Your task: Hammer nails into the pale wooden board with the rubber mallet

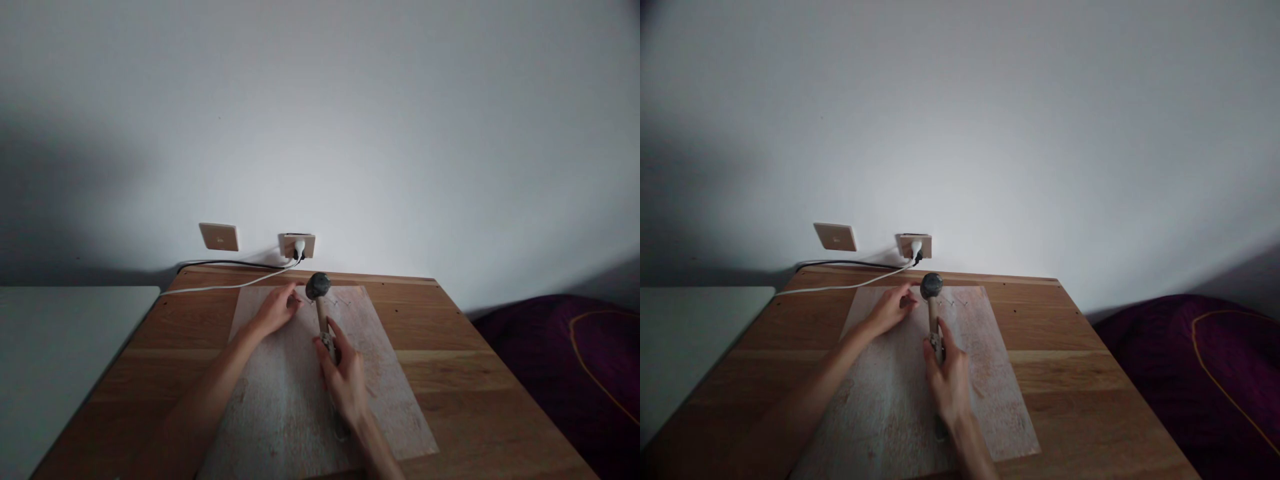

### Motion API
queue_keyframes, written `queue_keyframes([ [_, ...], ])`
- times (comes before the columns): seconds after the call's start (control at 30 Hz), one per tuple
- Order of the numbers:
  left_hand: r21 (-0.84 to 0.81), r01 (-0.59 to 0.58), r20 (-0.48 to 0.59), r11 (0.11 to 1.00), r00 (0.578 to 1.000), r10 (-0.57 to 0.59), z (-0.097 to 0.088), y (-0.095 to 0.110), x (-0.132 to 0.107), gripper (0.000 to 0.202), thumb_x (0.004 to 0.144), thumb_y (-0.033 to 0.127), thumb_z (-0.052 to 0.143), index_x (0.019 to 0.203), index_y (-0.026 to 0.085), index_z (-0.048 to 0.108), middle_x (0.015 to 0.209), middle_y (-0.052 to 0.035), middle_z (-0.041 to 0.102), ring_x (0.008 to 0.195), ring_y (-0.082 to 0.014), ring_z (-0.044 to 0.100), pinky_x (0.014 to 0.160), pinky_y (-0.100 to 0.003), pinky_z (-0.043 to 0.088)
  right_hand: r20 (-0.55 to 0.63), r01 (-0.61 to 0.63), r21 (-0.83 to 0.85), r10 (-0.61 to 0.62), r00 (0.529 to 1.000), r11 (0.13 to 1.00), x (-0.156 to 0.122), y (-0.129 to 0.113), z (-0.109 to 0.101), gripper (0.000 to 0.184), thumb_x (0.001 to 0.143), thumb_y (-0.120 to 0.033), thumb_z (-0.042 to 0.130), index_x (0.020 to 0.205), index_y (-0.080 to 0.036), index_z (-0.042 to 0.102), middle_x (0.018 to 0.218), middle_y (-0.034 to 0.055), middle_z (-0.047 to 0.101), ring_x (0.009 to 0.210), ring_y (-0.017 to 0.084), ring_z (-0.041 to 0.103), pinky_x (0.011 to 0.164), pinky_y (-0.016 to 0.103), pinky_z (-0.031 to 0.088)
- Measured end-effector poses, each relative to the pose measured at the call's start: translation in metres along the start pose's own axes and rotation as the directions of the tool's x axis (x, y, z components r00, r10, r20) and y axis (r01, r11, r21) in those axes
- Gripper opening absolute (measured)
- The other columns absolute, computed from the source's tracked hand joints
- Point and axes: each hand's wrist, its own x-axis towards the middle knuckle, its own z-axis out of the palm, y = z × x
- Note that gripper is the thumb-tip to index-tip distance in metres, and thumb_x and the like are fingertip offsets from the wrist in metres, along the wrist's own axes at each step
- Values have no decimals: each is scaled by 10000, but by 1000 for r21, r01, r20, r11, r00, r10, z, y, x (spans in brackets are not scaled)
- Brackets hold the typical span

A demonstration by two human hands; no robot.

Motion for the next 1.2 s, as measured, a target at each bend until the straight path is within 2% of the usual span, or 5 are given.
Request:
queue_keyframes([
  [0.23, 26, -89, -84, 996, 992, 91, 5, -8, 0, 777, 689, 163, 782, 1421, 221, 527, 1456, -131, 581, 1382, -327, 511, 1194, -503, 379, 105, 72, -59, -66, 992, 996, -5, -4, 4, 518, 974, -409, 572, 1440, -185, 602, 737, 7, 708, 594, 168, 643, 538, 234, 477],
  [0.6, -11, 37, -53, 999, 998, -38, -2, 2, 2, 375, 825, 177, 733, 1194, 205, 670, 839, -5, 762, 849, -208, 729, 870, -323, 536, 29, -94, 145, 91, 995, 985, 1, 2, 1, 693, 942, -543, 599, 1494, -132, 526, 572, -54, 587, 419, 127, 520, 369, 201, 396],
  [0.83, -56, -10, 45, 998, 999, 12, -2, 1, 1, 339, 895, 220, 657, 1233, 186, 649, 1028, -72, 789, 1012, -245, 736, 957, -369, 538, 2, -71, 158, 72, 997, 985, -1, -4, 2, 687, 950, -552, 604, 1483, -125, 530, 565, -52, 602, 414, 122, 528, 383, 201, 405],
  [1.0, 19, -44, -24, 999, 999, 45, -1, 4, 0, 624, 735, 258, 826, 1319, 217, 610, 1378, -109, 655, 1307, -318, 583, 1152, -475, 436, 35, -37, 132, 33, 999, 991, -4, -7, 0, 646, 970, -530, 595, 1494, -158, 533, 571, -56, 600, 432, 124, 529, 407, 206, 408],
  [1.2, 45, -79, -71, 996, 994, 83, 1, 3, 1, 615, 708, 111, 755, 1301, 201, 617, 1351, -122, 653, 1284, -318, 584, 1135, -478, 447, 97, 9, 23, -11, 995, 1000, -2, -8, 1, 564, 955, -447, 608, 1428, -139, 610, 605, -44, 592, 488, 121, 525, 443, 204, 390],
])
